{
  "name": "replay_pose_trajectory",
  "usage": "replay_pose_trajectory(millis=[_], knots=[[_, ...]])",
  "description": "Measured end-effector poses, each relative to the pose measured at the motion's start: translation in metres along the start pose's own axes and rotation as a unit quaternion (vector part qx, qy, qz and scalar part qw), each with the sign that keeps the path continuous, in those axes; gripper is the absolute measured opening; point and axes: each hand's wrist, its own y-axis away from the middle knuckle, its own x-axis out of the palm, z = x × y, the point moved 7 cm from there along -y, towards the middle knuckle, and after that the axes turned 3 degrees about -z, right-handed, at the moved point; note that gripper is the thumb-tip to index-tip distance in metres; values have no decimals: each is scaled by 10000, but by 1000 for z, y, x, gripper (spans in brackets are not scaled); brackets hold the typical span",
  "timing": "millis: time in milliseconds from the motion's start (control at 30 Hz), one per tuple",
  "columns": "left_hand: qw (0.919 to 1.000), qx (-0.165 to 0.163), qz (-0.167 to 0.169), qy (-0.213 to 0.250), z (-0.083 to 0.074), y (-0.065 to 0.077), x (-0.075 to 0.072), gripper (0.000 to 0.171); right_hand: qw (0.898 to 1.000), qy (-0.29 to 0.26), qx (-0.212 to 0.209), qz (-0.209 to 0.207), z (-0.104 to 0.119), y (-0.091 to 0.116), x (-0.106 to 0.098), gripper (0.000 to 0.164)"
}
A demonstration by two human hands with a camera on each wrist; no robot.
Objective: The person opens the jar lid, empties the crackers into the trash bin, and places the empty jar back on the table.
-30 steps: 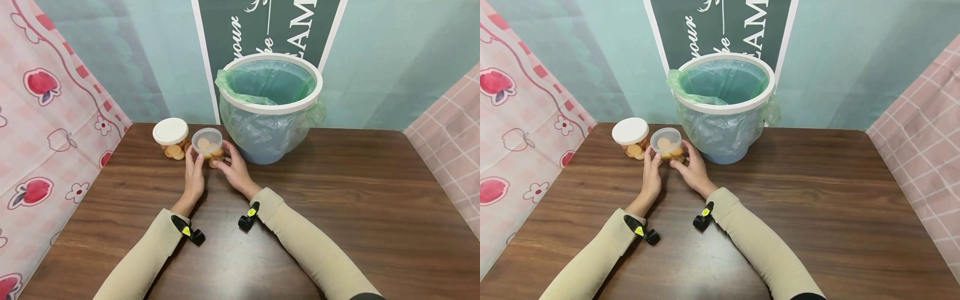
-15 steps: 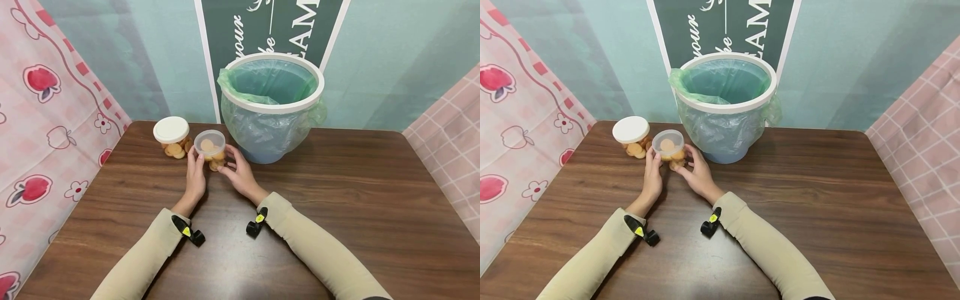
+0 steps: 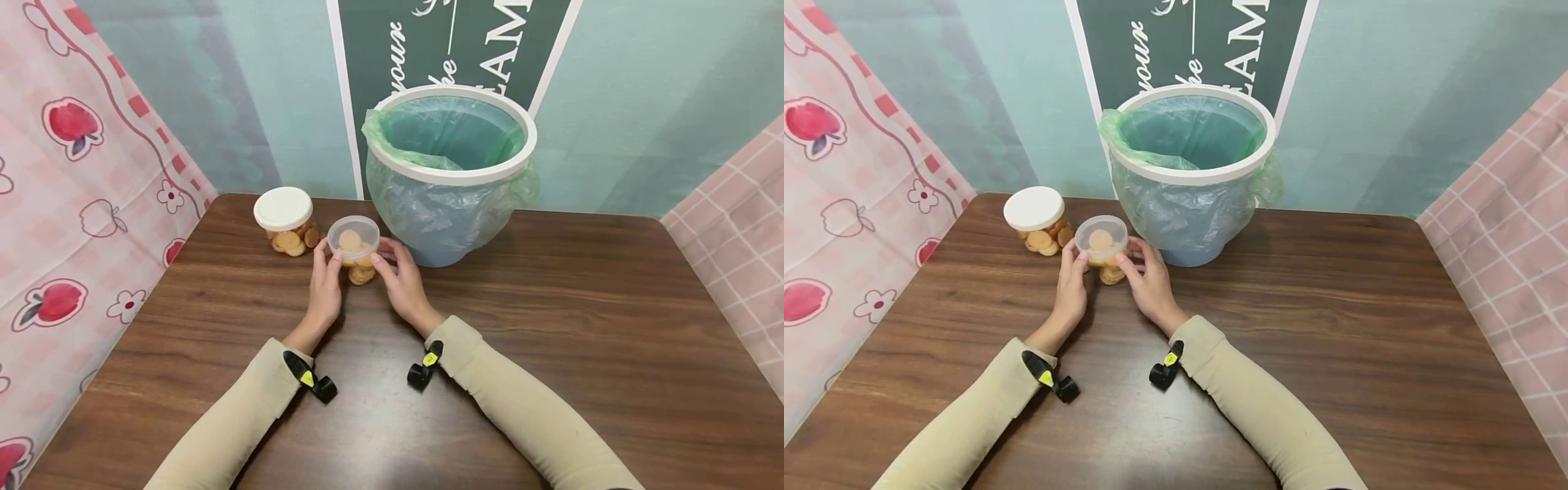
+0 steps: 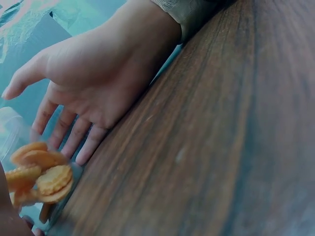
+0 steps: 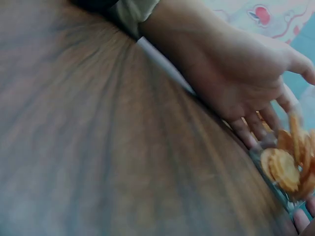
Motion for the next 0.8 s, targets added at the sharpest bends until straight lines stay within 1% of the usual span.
replay_pose_trajectory(millis=[100, 200, 267, 433, 633, 800], knots=[[9999, -4, 147, 77, -1, 2, 6, 48, 9999, 121, -15, -85, -1, 0, -2, 52], [9996, -2, 261, 57, -1, 5, 12, 48, 9998, 157, -7, -152, -1, 0, -3, 54], [9997, 14, 240, -39, -2, 6, 13, 48, 9997, 140, 19, -183, -1, -1, -4, 55], [9998, 32, 186, -70, -4, 7, 14, 47, 9998, 77, 73, -187, -2, 0, -5, 56], [9998, 18, 204, -40, -7, 9, 14, 46, 9997, -3, 86, -249, -1, 4, -8, 55], [9998, -21, 184, -6, -5, 11, 15, 44, 9997, 16, 100, -239, -1, 10, -12, 55]])
